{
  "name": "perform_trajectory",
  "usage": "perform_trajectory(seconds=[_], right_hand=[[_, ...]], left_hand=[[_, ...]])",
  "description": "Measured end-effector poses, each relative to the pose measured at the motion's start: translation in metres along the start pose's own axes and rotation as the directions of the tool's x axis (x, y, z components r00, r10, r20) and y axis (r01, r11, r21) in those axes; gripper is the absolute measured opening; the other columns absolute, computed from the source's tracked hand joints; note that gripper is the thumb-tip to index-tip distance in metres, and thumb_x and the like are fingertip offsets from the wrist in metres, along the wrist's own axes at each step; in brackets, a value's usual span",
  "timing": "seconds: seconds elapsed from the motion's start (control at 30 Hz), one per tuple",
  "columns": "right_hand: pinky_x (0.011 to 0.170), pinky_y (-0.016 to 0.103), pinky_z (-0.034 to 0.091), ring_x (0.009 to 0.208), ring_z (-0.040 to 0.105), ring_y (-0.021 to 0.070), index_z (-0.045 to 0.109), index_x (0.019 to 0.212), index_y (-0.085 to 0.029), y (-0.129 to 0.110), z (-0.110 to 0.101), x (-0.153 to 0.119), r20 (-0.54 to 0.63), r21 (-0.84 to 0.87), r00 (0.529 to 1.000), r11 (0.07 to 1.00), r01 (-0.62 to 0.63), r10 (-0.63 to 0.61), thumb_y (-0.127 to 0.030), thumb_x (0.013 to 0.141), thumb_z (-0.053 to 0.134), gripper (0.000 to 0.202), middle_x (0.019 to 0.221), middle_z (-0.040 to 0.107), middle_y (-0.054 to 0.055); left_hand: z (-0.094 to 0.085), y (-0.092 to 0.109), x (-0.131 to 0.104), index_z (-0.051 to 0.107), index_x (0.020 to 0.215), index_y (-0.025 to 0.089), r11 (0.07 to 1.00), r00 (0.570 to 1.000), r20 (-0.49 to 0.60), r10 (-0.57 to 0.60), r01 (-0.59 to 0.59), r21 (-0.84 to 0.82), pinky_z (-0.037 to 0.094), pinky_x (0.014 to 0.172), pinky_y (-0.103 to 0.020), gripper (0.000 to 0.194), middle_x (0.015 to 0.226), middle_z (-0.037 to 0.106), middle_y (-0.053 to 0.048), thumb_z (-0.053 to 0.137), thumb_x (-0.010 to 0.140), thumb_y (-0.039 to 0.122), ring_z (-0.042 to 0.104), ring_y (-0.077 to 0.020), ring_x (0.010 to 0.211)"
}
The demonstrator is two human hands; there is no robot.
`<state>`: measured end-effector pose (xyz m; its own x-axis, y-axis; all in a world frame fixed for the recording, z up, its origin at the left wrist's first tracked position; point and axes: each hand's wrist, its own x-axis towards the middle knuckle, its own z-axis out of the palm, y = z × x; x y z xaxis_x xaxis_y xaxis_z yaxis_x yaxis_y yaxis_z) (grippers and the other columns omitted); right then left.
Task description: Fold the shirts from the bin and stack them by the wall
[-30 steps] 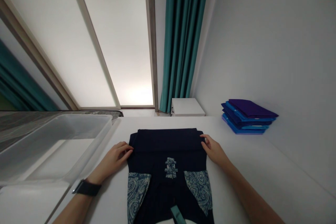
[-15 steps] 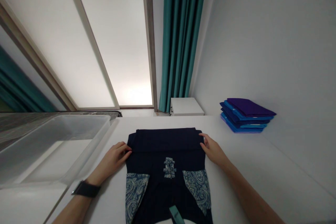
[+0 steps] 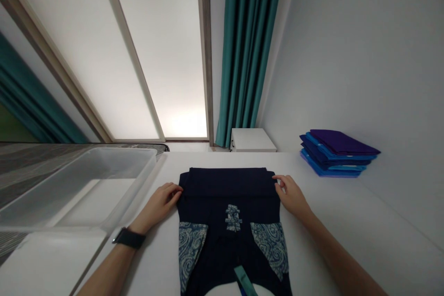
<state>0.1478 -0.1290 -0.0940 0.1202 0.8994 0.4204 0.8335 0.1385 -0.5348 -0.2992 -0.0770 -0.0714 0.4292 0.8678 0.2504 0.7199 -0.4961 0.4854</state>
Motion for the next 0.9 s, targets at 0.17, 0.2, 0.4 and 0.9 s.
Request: perform_trajectory(seconds=[0.17, 0.2, 0.4, 0.9], right_hand=[[0.073, 0.033, 0.039, 0.076, 0.054, 0.0186, 0.063, 0.103, -0.021, -0.065, 0.010, 0.006, 0.241, -0.008, 0.959, 0.988, 0.154, -0.148, -0.021, 0.089, 0.043, 0.024, 0.076, 0.057, 0.001], [0.074, 0.033, 0.039, 0.078, 0.055, 0.0184, 0.063, 0.103, -0.021, -0.083, 0.016, 0.007, 0.297, 0.007, 0.936, 0.981, 0.195, -0.188, -0.020, 0.090, 0.044, 0.023, 0.077, 0.058, 0.001], [0.079, 0.031, 0.037, 0.088, 0.054, 0.0173, 0.062, 0.106, -0.021, -0.177, 0.064, 0.016, 0.444, 0.077, 0.774, 0.879, 0.470, -0.452, -0.017, 0.091, 0.050, 0.020, 0.092, 0.062, 0.003], [0.099, 0.042, 0.039, 0.123, 0.043, 0.0267, 0.057, 0.120, -0.021, -0.209, 0.126, 0.002, 0.399, 0.058, 0.740, 0.820, 0.570, -0.542, -0.017, 0.090, 0.048, 0.031, 0.136, 0.050, 0.011]], left_hand=[[0.001, 0.002, -0.001, 0.066, 0.091, 0.019, 1.000, 1.000, 0.001, 0.002, -0.002, 0.006, 0.045, 0.074, -0.034, 0.028, 0.084, 0.063, -0.006, 0.043, 0.093, 0.035, 0.058, -0.0216, 0.079], [0.001, 0.002, -0.001, 0.066, 0.091, 0.020, 1.000, 1.000, -0.003, 0.000, 0.000, 0.006, 0.045, 0.074, -0.034, 0.028, 0.083, 0.063, -0.006, 0.043, 0.093, 0.035, 0.058, -0.0215, 0.079], [0.000, 0.003, -0.003, 0.066, 0.090, 0.020, 1.000, 1.000, -0.023, -0.004, 0.004, -0.017, 0.044, 0.076, -0.034, 0.025, 0.085, 0.064, -0.006, 0.043, 0.093, 0.032, 0.058, -0.0216, 0.081], [0.006, -0.004, -0.003, 0.065, 0.099, 0.020, 0.994, 0.985, -0.134, -0.107, 0.108, -0.001, 0.043, 0.076, -0.033, 0.023, 0.088, 0.066, -0.006, 0.044, 0.092, 0.024, 0.060, -0.0209, 0.084]])
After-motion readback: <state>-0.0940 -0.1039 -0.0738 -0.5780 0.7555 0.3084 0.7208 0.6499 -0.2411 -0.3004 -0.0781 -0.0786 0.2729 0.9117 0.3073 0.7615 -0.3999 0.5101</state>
